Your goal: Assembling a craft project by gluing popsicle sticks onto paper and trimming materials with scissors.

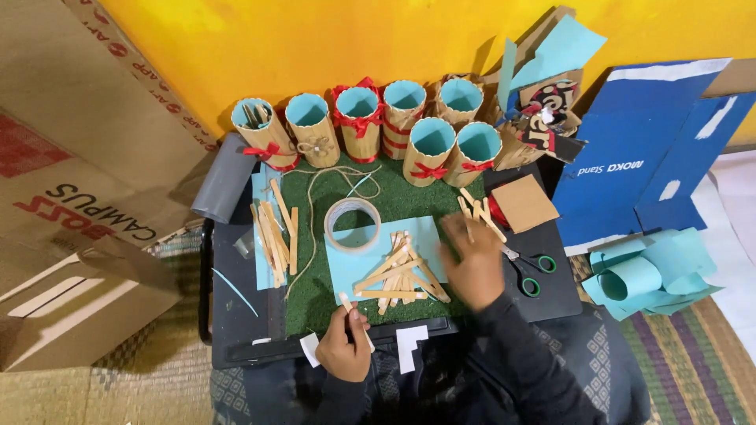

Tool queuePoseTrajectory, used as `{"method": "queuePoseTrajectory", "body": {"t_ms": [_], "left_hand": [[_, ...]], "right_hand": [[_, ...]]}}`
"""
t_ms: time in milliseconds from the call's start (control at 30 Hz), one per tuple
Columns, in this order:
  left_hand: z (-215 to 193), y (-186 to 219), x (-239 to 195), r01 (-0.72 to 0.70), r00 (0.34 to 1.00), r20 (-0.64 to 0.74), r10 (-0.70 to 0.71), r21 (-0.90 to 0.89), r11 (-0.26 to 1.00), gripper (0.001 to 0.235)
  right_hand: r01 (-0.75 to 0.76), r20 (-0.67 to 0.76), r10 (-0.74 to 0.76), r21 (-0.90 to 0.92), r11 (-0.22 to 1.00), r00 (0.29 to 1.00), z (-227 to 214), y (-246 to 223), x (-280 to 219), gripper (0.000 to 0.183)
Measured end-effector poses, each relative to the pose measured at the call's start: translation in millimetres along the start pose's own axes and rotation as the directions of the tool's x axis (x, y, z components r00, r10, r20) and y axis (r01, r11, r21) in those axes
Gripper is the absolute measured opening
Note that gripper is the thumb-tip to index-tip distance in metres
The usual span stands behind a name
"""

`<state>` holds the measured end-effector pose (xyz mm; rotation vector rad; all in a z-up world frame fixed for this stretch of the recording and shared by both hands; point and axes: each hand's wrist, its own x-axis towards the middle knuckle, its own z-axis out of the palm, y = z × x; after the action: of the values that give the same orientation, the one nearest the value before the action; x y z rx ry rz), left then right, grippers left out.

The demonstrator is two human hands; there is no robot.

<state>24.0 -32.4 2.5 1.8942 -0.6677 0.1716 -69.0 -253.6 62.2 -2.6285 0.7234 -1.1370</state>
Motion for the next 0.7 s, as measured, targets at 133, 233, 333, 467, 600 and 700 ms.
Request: {"method": "queuePoseTrajectory", "body": {"t_ms": [133, 233, 333, 467, 600, 700], "left_hand": [[-1, 1, 1, -0.004, 1.0, 0.006, 0.004, 0.011, 1.0, 0.016], [0, -3, 1, -0.067, 0.998, 0.019, 0.065, 0.101, 0.993, 0.016], [0, -7, 1, -0.099, 0.994, 0.048, 0.093, 0.143, 0.985, 0.025], [3, -9, 4, -0.151, 0.988, 0.028, 0.149, 0.239, 0.959, 0.029], [3, -5, 5, -0.103, 0.995, 0.009, 0.104, 0.25, 0.963, 0.024], [2, -4, 6, -0.037, 0.999, 0.019, 0.033, 0.293, 0.955, 0.02]], "right_hand": [[0.156, 0.238, -0.258, 0.377, 0.913, 0.936, 17, -51, -7, 0.028], [0.349, 0.488, -0.432, 0.255, 0.902, 0.758, 42, -37, -26, 0.059], [0.298, 0.504, -0.377, 0.233, 0.926, 0.777, 38, -20, -24, 0.043], [0.155, 0.434, -0.228, 0.198, 0.968, 0.871, 18, 12, -16, 0.046], [0.068, 0.336, -0.055, -0.027, 0.997, 0.94, 9, 37, -10, 0.043], [0.121, 0.269, -0.079, -0.142, 0.982, 0.96, 17, 49, -19, 0.039]]}}
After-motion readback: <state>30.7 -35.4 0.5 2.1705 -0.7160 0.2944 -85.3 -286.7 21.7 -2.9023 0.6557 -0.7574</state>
